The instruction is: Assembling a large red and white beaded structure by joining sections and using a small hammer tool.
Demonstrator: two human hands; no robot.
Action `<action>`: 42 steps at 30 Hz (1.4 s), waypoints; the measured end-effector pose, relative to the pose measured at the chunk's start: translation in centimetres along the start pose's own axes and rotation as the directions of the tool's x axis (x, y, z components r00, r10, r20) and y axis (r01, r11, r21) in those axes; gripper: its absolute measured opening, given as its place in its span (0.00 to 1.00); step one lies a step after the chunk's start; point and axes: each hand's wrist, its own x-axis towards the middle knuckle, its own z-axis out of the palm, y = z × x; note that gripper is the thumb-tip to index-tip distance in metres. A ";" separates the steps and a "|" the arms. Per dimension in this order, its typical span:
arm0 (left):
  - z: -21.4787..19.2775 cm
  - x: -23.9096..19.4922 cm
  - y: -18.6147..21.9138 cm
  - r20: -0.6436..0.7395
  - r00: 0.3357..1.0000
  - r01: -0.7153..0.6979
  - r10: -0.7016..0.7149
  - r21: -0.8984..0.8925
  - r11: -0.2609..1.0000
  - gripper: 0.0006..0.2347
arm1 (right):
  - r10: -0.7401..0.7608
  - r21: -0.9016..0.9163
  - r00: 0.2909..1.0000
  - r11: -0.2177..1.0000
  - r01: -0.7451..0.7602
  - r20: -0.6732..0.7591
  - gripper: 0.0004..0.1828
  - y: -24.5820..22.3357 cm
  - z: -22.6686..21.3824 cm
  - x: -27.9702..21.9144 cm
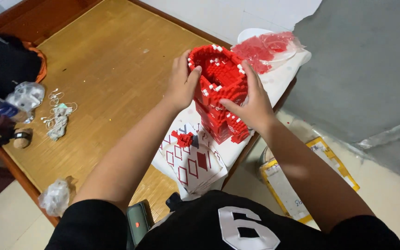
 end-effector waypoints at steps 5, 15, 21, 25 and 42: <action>-0.9 0.3 0.7 0.031 0.997 -0.071 0.071 -0.001 0.998 0.27 | 0.034 -0.039 0.998 0.999 -0.032 0.044 0.58 -0.3 -0.9 0.7; -3.2 5.9 2.5 0.312 0.909 -0.321 0.278 0.096 0.942 0.28 | 0.108 -0.415 0.984 0.909 -0.040 0.143 0.64 -6.4 -0.7 4.2; -1.4 5.8 2.1 0.352 0.901 -0.343 0.255 0.213 0.915 0.31 | 0.182 -0.406 0.971 0.908 -0.105 0.154 0.59 -7.5 -0.5 4.3; -1.3 5.8 1.9 0.337 0.911 -0.332 0.239 0.252 0.909 0.30 | 0.214 -0.426 0.965 0.895 -0.131 0.153 0.60 -6.8 -0.3 4.8; -1.8 4.9 0.9 0.178 0.948 -0.254 0.262 -0.068 0.965 0.26 | 0.118 0.105 0.983 0.985 -0.133 0.137 0.33 -1.5 -4.3 5.0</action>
